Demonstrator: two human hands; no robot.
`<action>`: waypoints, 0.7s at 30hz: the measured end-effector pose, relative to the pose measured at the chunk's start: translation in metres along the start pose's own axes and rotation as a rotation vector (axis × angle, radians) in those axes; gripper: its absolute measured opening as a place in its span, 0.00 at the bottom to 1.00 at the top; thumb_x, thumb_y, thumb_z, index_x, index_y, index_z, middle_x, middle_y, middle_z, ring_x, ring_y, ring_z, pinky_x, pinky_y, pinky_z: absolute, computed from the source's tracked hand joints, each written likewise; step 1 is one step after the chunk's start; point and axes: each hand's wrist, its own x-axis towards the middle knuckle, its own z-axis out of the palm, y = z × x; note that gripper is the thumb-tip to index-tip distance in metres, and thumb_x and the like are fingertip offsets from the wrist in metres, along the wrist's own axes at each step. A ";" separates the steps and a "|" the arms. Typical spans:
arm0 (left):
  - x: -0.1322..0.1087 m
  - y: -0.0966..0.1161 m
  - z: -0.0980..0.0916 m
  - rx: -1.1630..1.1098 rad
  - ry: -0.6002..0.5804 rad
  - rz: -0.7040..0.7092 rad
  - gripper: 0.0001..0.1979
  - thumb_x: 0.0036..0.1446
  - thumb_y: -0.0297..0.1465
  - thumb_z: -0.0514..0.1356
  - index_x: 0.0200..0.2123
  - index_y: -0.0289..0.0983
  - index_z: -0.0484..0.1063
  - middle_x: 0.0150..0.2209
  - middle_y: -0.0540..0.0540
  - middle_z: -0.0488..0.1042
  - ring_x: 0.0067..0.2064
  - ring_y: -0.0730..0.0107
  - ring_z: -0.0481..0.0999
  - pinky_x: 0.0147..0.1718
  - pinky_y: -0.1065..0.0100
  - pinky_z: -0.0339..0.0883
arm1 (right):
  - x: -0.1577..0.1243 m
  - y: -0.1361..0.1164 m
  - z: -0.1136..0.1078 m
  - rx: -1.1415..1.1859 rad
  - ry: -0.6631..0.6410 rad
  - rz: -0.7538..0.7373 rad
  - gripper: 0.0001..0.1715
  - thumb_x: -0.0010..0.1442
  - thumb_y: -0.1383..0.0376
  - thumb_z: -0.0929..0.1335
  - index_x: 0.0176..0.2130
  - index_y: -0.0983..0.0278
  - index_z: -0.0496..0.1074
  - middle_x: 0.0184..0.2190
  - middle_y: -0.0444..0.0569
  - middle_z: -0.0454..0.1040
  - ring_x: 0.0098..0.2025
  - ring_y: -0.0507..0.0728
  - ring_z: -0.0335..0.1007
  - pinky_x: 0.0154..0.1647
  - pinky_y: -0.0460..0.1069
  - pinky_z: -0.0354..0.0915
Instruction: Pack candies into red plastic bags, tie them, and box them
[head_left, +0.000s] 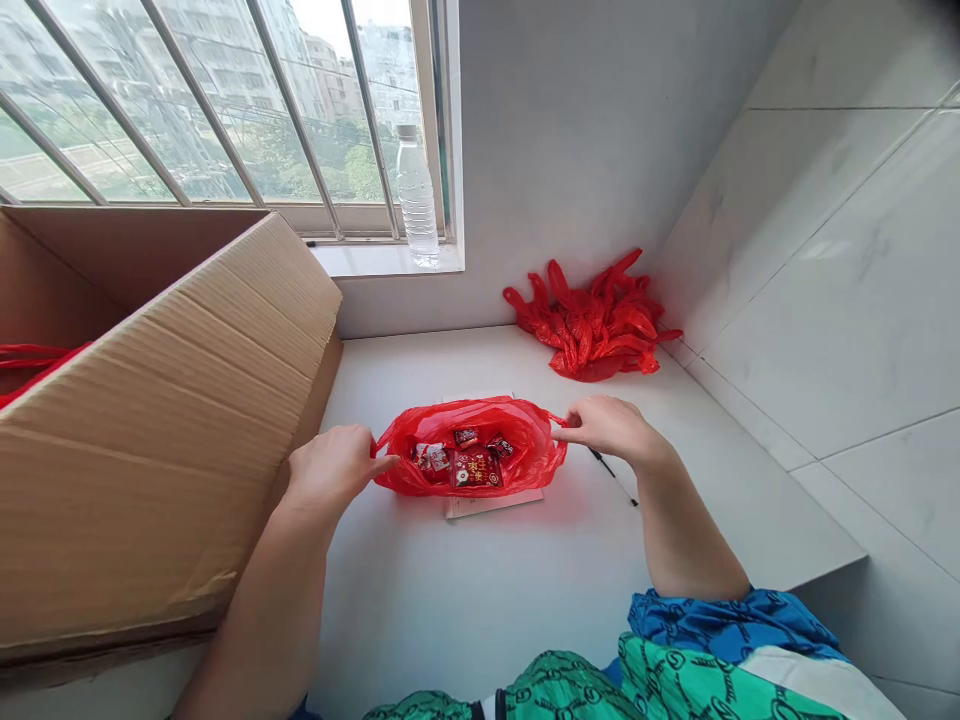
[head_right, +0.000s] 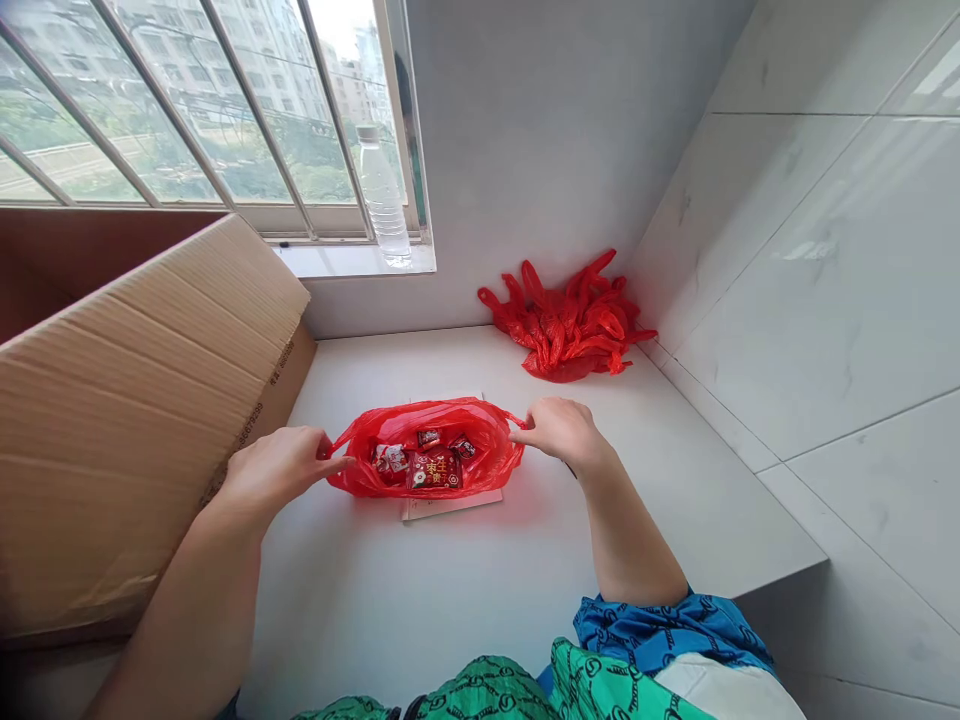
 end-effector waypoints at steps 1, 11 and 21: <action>-0.001 0.001 -0.002 -0.002 -0.018 0.007 0.14 0.50 0.41 0.61 0.19 0.39 0.69 0.28 0.41 0.78 0.30 0.55 0.77 0.24 0.66 0.59 | -0.001 0.001 -0.001 0.040 0.000 -0.033 0.17 0.58 0.53 0.69 0.23 0.59 0.71 0.24 0.46 0.74 0.31 0.58 0.72 0.27 0.49 0.55; -0.032 0.015 -0.045 -0.935 0.718 0.243 0.17 0.60 0.42 0.61 0.50 0.44 0.69 0.35 0.50 0.74 0.32 0.70 0.75 0.25 0.72 0.71 | 0.005 -0.013 -0.025 1.261 0.439 -0.549 0.17 0.62 0.49 0.68 0.36 0.59 0.68 0.57 0.51 0.72 0.58 0.61 0.69 0.54 0.56 0.68; -0.037 0.049 -0.080 -0.935 1.021 0.550 0.15 0.62 0.36 0.62 0.52 0.42 0.70 0.42 0.47 0.76 0.45 0.68 0.77 0.37 0.69 0.76 | 0.007 -0.066 -0.016 1.362 0.468 -0.688 0.30 0.61 0.47 0.70 0.57 0.54 0.62 0.60 0.53 0.66 0.46 0.58 0.74 0.49 0.56 0.71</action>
